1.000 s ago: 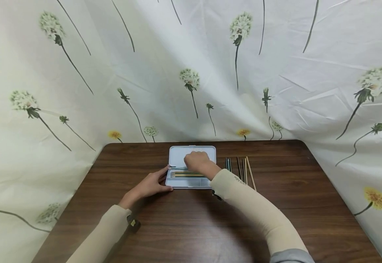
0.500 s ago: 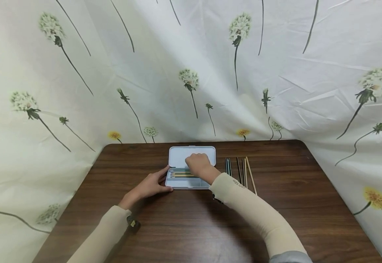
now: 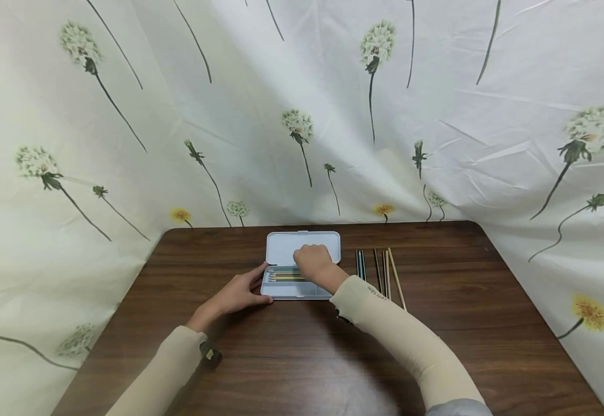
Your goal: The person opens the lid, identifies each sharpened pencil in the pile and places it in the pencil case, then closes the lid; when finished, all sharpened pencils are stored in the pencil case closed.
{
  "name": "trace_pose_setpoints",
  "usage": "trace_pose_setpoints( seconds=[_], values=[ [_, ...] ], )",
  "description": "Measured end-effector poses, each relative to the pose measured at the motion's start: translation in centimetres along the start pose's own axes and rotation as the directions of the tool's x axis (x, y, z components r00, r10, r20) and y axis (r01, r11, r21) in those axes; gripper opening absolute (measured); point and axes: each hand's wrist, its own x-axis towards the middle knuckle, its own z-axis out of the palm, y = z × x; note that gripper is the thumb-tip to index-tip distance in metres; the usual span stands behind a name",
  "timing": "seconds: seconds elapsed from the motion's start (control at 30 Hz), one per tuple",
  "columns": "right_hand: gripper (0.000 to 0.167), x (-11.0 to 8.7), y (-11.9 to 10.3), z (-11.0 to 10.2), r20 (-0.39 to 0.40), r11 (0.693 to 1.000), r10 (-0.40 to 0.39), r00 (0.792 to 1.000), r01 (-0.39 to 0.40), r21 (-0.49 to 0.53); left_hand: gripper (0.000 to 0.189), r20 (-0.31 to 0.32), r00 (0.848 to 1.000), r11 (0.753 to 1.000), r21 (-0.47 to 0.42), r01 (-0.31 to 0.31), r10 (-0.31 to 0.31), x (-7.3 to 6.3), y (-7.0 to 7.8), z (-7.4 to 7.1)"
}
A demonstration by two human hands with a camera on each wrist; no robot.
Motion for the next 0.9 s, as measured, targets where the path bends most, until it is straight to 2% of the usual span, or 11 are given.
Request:
trace_pose_setpoints(
  seconds=[0.17, 0.33, 0.5, 0.63, 0.9],
  values=[
    [0.016, -0.1, 0.2, -0.1, -0.005, 1.0, 0.009, 1.0, -0.009, 0.007, 0.102, -0.007, 1.0, 1.0, -0.002, -0.003, 0.003, 0.1, -0.1, 0.0],
    [0.017, -1.0, 1.2, -0.8, -0.043, 0.996, -0.001, 0.999, 0.005, 0.094, 0.102, 0.0, 1.0, 1.0, -0.006, 0.003, -0.003, 0.1, -0.1, 0.0],
    [0.035, -2.5, 2.7, -2.1, -0.117, 0.982, -0.027, 0.993, 0.049, 0.185, 0.103, -0.001, 1.0, 1.0, -0.003, 0.005, -0.005, 0.1, 0.0, 0.0],
    [0.039, -3.9, 4.0, -2.7, -0.151, 0.977, -0.022, 0.988, 0.053, 0.204, 0.104, -0.003, 1.0, 1.0, 0.002, 0.007, -0.007, 0.1, 0.0, 0.1],
    [0.014, -6.7, 6.8, -3.0, -0.159, 0.97, 0.064, 0.985, -0.024, 0.241, 0.104, -0.005, 1.0, 1.0, -0.006, 0.007, -0.008, 0.0, 0.0, 0.1]
  ],
)
